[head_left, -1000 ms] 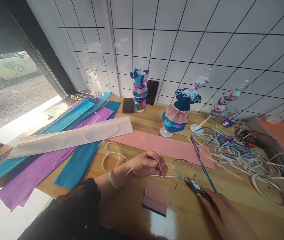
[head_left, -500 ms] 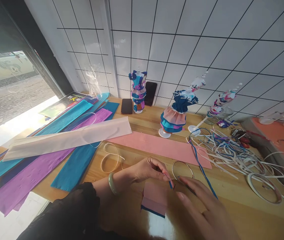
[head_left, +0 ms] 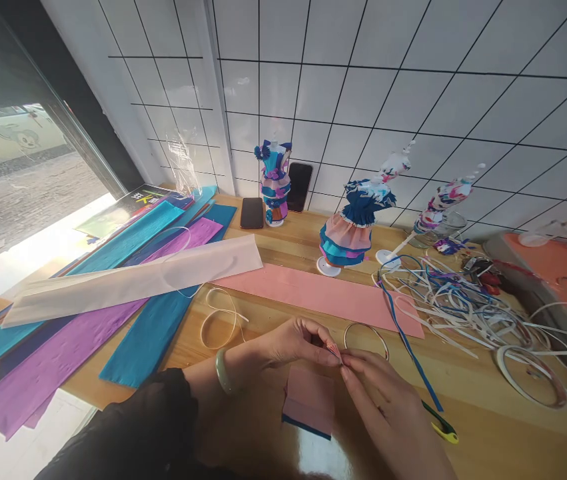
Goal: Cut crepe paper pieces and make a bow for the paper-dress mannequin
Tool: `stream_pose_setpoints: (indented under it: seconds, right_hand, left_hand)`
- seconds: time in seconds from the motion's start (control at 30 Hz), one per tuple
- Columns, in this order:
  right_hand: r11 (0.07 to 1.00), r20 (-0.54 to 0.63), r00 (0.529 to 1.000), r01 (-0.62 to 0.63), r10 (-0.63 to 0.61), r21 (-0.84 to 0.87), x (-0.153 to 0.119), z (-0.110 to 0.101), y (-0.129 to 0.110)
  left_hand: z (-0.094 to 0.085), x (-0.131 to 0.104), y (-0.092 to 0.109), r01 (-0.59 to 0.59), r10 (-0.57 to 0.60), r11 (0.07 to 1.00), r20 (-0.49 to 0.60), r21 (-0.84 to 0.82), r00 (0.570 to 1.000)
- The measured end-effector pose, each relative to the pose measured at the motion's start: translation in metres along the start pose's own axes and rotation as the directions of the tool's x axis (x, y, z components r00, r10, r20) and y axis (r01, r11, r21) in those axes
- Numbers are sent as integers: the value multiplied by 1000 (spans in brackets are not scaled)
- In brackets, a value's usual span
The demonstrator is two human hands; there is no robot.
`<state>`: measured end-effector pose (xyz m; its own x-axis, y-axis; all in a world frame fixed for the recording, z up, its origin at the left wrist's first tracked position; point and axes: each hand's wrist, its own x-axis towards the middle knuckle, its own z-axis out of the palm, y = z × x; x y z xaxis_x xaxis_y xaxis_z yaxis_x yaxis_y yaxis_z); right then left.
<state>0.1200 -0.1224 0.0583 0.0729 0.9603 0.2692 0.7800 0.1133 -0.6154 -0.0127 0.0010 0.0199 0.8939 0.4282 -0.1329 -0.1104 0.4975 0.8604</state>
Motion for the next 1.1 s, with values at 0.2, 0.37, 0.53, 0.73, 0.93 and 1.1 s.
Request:
stream_pose_setpoints:
  seconds: [0.2,0.37,0.53,0.73,0.93,1.1]
  right_hand:
    - [990,-40,999,18,-23,-138,-2,5,5]
    - [962,-18,998,54,-61,-269,-5,6,10]
    - [944,32,997,72,-65,-321,-4,4,10]
    - [955,0,997,80,-83,-285,-6,4,13]
    - [964,-30,994,98,-109,-248,-2,7,16]
    - [945,-38,987,137,-155,-297,-1,6,16]
  left_hand:
    - [-1,1,-2,-14,13,1000,31,17,999]
    - [0,2,-5,-41,36,996,61,74,997]
    - [1,1,-5,-53,47,986,40,160,998]
    - [3,1,0,-122,123,971,5,206,992]
    - [2,1,-1,-164,166,959,11,230,986]
    - [3,1,-4,-128,125,980,32,153,992]
